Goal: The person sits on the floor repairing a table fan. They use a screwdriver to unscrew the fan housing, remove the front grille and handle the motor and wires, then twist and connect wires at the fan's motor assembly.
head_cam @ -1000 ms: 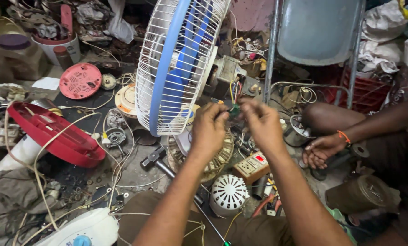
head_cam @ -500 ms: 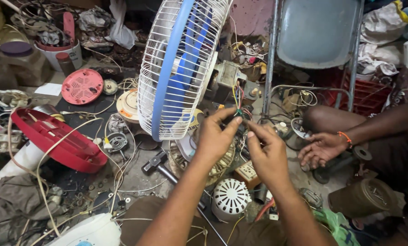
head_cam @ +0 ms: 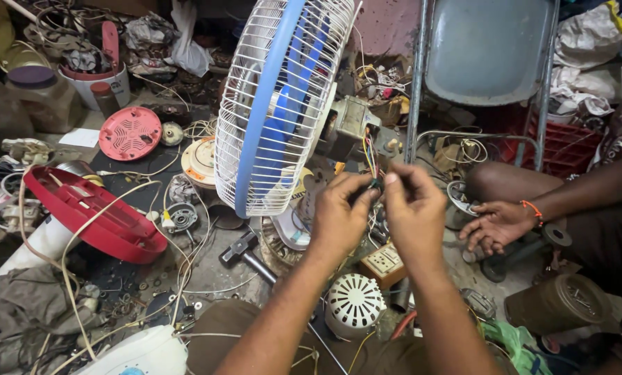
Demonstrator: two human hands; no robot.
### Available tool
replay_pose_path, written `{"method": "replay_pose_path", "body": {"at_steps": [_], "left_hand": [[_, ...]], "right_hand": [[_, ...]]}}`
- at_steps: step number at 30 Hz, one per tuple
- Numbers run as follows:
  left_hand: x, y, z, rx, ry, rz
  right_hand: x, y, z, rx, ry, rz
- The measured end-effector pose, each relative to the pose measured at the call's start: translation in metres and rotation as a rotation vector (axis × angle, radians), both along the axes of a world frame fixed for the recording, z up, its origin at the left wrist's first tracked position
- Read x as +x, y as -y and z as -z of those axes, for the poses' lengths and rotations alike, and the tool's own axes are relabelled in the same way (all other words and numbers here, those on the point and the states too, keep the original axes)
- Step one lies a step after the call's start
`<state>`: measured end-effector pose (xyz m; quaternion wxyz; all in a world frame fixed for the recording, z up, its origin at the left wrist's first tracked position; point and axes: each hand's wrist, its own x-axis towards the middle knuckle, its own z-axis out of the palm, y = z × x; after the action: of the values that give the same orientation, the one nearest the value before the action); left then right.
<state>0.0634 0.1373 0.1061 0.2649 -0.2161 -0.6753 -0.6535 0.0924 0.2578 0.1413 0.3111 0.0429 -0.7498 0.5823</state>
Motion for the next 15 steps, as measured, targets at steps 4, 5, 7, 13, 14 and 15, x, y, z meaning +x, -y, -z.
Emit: {"method": "replay_pose_path", "body": {"at_steps": [4, 5, 7, 13, 14, 15], "left_hand": [[-0.004, 0.005, -0.002, 0.07, 0.094, -0.036], [-0.006, 0.005, -0.003, 0.092, 0.118, -0.016], [-0.008, 0.004, -0.004, 0.127, 0.123, 0.004], [-0.007, -0.001, -0.002, 0.122, 0.057, -0.029], [-0.007, -0.002, -0.002, 0.113, 0.014, -0.044], [-0.007, -0.002, -0.001, 0.105, -0.029, -0.059]], "right_hand": [[0.003, -0.006, -0.012, -0.032, -0.07, -0.051], [0.007, -0.004, -0.012, 0.047, -0.106, -0.057], [0.016, 0.002, -0.009, 0.172, -0.114, -0.026], [0.032, 0.013, 0.003, 0.375, -0.105, 0.135], [0.031, 0.012, 0.004, 0.383, -0.123, 0.135], [0.029, 0.01, 0.005, 0.393, -0.141, 0.133]]}}
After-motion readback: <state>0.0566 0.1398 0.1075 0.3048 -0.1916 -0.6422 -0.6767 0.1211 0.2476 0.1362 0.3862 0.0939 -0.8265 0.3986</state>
